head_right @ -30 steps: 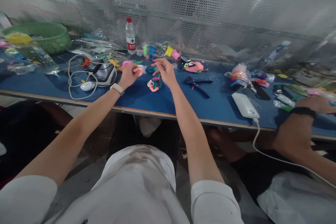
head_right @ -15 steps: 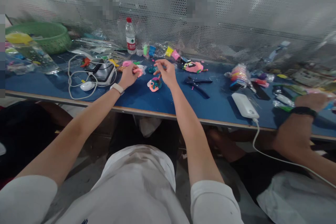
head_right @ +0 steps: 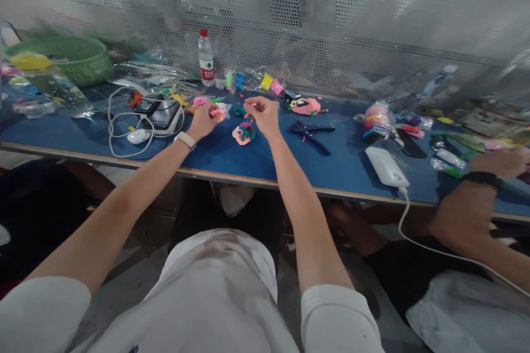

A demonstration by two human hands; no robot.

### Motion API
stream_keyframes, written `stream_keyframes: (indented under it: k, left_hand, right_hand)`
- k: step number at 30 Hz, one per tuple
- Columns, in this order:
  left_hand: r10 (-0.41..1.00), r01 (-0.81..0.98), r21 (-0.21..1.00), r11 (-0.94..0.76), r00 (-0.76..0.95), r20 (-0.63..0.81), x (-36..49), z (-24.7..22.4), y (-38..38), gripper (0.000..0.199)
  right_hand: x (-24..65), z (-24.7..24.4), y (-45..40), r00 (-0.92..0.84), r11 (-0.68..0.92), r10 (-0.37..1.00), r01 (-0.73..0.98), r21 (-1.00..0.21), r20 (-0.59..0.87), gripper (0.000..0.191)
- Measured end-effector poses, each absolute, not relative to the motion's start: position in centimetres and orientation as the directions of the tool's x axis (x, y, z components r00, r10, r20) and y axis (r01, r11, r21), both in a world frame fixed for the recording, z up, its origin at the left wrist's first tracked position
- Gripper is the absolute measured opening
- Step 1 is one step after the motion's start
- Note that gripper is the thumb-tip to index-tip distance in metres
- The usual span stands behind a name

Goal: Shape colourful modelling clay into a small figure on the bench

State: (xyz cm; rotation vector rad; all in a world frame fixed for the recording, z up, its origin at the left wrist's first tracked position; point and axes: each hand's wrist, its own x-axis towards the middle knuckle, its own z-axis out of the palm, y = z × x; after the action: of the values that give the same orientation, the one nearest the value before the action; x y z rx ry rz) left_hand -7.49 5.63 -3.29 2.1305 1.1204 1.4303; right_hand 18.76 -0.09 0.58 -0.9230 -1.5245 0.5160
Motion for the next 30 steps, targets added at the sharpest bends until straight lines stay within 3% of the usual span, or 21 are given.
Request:
stream_keyframes:
  k: [11, 15, 22, 30]
  left_hand:
    - [0.792, 0.465, 0.658, -0.592, 0.187, 0.581, -7.5, -3.1, 5.5, 0.016]
    - [0.791, 0.512, 0.635, -0.578, 0.163, 0.589, -7.8, -3.4, 6.1, 0.020]
    - [0.779, 0.517, 0.611, -0.599, 0.199, 0.595, -8.2, -3.8, 6.7, 0.021]
    - [0.792, 0.556, 0.592, -0.583, 0.226, 0.568, -8.1, -3.8, 6.5, 0.017]
  right_hand:
    - [18.6, 0.7, -0.6, -0.014, 0.553, 0.818, 0.299, -0.778, 0.575, 0.092]
    - [18.7, 0.6, -0.3, -0.027, 0.585, 0.776, 0.402, -0.705, 0.630, 0.090]
    - [18.5, 0.6, -0.6, 0.012, 0.562, 0.804, 0.314, -0.765, 0.595, 0.086]
    - [18.4, 1.6, -1.9, 0.011, 0.567, 0.774, 0.433, -0.701, 0.633, 0.078]
